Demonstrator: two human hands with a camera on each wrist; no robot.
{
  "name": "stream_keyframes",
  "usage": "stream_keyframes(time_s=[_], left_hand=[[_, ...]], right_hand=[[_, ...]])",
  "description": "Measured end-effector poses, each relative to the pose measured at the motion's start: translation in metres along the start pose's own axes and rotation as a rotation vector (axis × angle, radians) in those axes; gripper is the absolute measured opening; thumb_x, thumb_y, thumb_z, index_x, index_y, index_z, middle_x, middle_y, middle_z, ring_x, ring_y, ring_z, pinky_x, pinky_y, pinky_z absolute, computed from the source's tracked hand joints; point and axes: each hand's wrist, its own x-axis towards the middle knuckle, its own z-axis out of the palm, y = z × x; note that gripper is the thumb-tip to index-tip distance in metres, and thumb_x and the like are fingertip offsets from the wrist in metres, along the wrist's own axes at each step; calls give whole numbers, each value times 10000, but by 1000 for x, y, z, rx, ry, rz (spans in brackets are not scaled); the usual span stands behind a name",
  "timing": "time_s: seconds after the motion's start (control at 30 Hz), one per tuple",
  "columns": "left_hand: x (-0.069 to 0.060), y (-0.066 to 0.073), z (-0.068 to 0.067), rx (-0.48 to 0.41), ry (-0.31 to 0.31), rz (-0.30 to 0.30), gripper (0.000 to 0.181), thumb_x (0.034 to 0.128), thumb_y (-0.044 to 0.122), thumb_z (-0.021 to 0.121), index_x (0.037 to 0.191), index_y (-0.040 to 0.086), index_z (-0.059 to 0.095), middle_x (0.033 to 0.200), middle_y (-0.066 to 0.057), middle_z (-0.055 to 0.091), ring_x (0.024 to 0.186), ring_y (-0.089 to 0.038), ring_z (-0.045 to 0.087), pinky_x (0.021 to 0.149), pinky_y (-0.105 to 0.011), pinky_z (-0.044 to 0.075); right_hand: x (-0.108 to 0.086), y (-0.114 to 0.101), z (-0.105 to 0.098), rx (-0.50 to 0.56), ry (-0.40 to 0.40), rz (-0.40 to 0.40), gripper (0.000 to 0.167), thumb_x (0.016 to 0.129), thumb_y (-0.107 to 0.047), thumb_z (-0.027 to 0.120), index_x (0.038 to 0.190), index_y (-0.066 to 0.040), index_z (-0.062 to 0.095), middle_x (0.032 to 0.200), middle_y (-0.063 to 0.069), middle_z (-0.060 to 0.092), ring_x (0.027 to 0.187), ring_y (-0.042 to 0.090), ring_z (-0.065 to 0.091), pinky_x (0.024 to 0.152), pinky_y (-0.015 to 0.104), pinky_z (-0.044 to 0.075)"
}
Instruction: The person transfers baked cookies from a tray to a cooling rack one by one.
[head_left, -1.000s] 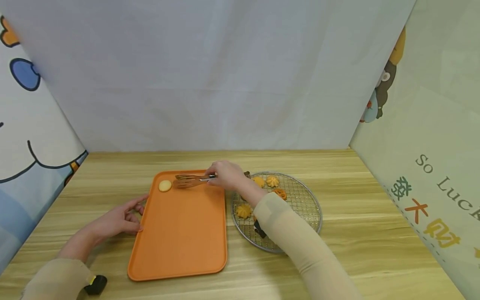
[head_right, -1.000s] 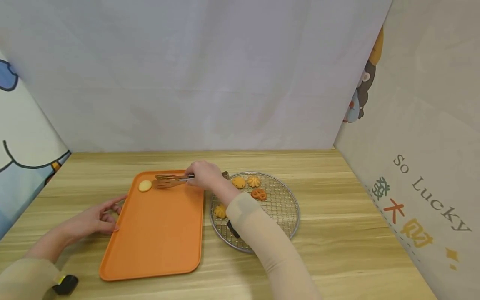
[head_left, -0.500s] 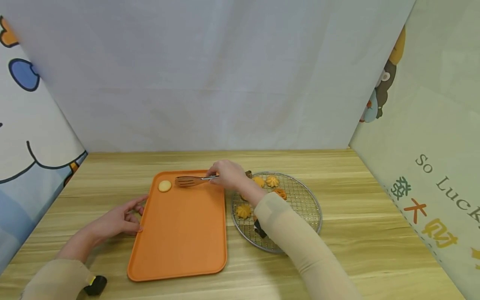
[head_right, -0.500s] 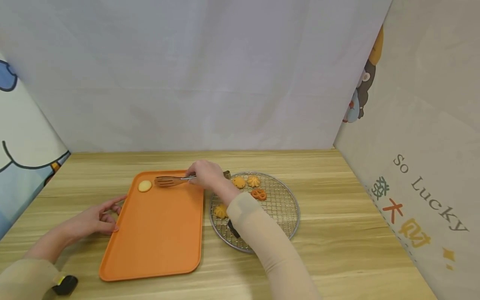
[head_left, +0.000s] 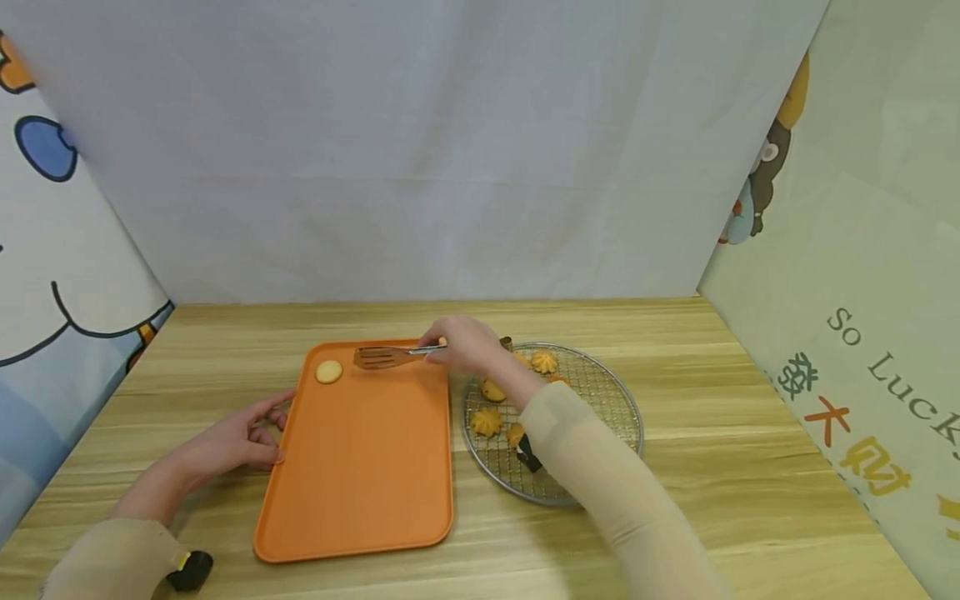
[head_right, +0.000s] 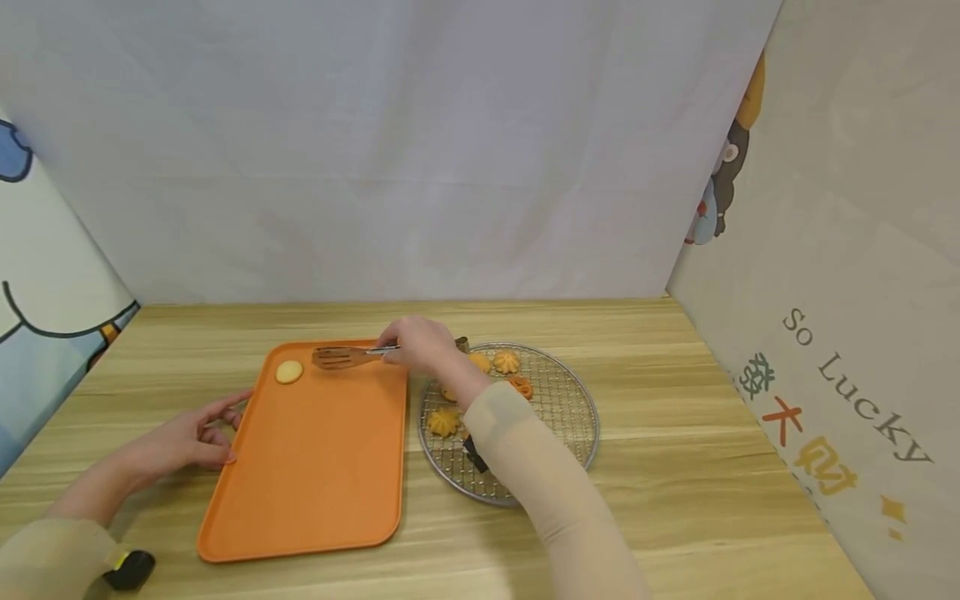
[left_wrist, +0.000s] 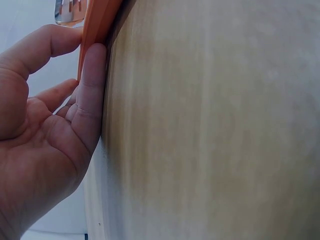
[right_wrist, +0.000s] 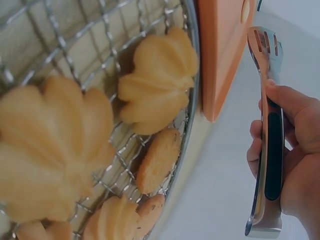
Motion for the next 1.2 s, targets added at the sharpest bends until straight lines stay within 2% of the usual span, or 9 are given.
stream_keyframes(time_s=[0.5,0.87,1.2], left_hand=[[1,-3,-1,13,-3,-16,929,845,115,687,1517,45,49,1223,-211,292,807,-162,575,711,-326,525],[0,-1,-1,7,6,-14,933,840,102,690,1518,47,52,1221,-213,299,802,-166,573,715,-324,528],[0,-1,-1,-10,7,-15,945,828,85,696,1519,51,52,1215,-217,307,790,-166,566,719,-319,532]], right_hand=[[-8,-1,-29,73,25,-75,281,894,-251,657,1160,-162,685,1172,-10,652,1090,170,594,859,324,495],[-23,-2,-53,47,73,-172,259,898,-248,652,1128,-137,697,1119,5,669,1042,147,605,855,294,489],[-42,-4,-76,32,123,-201,255,889,-246,664,1116,-138,706,1072,4,671,975,150,607,798,310,482]])
